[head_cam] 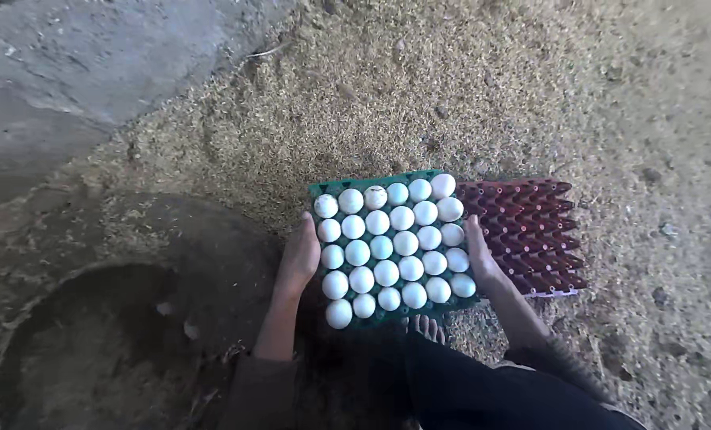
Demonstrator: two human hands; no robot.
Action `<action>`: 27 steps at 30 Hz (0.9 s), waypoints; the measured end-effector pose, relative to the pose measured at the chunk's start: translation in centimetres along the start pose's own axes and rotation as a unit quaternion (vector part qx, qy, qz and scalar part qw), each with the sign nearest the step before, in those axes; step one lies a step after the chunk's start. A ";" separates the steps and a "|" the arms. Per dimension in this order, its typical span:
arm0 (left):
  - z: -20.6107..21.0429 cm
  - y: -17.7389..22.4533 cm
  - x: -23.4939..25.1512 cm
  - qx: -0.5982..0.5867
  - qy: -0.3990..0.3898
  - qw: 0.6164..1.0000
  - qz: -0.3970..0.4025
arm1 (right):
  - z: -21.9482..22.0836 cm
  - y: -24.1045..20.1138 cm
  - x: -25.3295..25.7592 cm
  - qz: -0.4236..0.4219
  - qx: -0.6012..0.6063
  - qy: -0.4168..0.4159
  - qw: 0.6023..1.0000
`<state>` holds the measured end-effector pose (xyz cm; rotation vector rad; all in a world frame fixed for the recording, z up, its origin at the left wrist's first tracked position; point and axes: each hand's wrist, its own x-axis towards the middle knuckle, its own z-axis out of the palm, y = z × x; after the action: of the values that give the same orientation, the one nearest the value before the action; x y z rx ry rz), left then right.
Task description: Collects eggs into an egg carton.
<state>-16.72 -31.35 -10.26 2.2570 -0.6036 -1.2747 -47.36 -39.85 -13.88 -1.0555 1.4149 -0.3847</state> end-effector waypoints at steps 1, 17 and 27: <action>-0.3 -0.2 0.2 -0.002 0.006 1.000 -0.010 | 0.4 -0.1 0.7 0.002 -0.012 -0.011 1.000; 1.6 -2.7 2.7 0.096 0.030 0.995 0.000 | 2.8 0.5 1.6 -0.012 -0.129 -0.062 0.990; -2.6 -2.6 3.3 0.181 0.030 0.981 0.065 | -3.8 6.2 -8.7 -0.060 -0.115 0.195 0.972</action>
<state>-12.54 -30.77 -12.81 2.4845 -1.0132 -1.0978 -54.72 -31.29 -12.69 -1.3088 1.7815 -0.5477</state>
